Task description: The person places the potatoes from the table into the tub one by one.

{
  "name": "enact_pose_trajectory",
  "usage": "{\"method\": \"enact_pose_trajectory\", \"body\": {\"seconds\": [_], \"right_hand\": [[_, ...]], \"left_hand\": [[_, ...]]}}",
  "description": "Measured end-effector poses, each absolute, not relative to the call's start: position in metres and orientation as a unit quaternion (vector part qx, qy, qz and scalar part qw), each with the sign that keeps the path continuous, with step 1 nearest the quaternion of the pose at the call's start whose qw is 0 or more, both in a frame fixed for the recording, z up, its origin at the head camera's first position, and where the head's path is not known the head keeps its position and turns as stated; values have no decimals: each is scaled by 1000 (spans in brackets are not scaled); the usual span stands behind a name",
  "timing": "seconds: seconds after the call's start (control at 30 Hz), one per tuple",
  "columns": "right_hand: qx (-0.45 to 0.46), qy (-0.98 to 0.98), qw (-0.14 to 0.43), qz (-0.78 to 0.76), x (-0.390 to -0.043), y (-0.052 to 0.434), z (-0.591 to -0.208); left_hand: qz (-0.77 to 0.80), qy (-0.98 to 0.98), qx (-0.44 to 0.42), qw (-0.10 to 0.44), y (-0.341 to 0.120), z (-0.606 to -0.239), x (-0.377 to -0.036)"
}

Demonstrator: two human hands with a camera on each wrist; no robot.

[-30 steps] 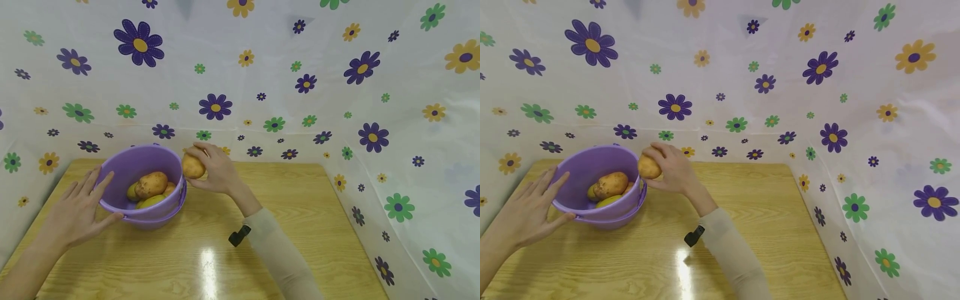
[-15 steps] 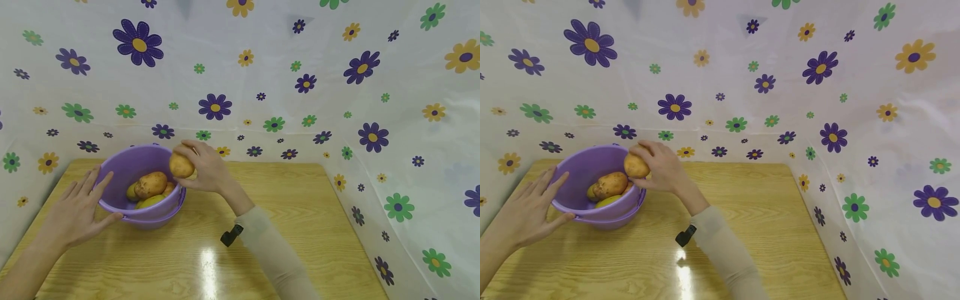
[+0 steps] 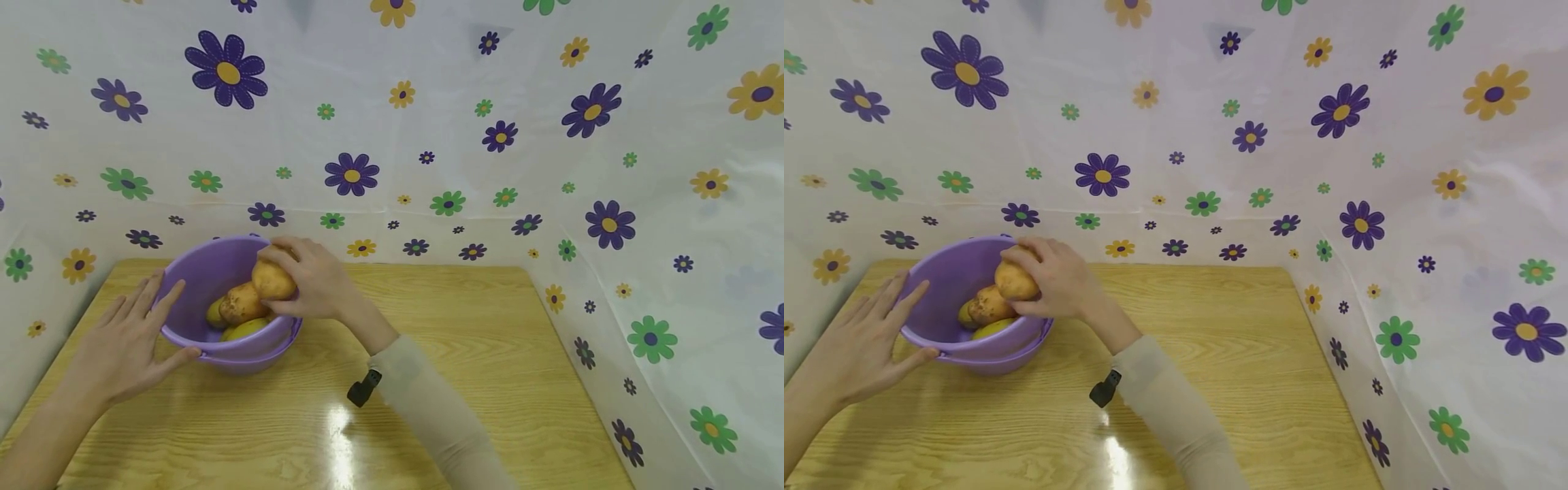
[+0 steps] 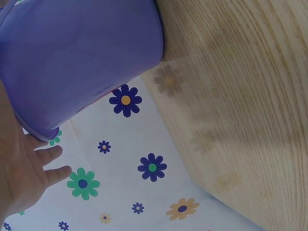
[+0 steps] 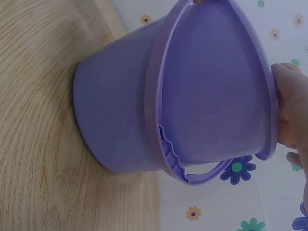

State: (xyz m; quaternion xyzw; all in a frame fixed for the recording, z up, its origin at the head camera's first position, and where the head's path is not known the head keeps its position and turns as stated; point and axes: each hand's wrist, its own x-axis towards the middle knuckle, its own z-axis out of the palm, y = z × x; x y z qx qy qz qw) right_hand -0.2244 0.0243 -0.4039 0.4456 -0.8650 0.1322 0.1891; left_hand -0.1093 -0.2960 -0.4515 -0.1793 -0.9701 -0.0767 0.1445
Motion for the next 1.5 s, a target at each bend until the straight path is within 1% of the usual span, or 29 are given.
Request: {"method": "enact_pose_trajectory", "body": {"seconds": [0.17, 0.47, 0.9, 1.03, 1.3, 1.5], "right_hand": [[450, -870, 156, 126, -225, 18, -402], [470, -867, 133, 95, -226, 13, -397], [452, -890, 45, 36, -227, 4, -385], [444, -895, 28, 32, -228, 4, -386], [439, -898, 17, 30, -227, 6, -387], [442, -895, 35, 58, -227, 13, -394]], "left_hand": [[-75, -970, -179, 146, -296, -452, -110], [-78, -970, -178, 144, -296, -453, -109], [-77, -969, -183, 144, -297, -451, -110], [-77, -971, -182, 138, -297, -450, -111], [-76, -971, -181, 137, -298, -453, -111], [-79, -970, -181, 140, -298, -453, -111]]}}
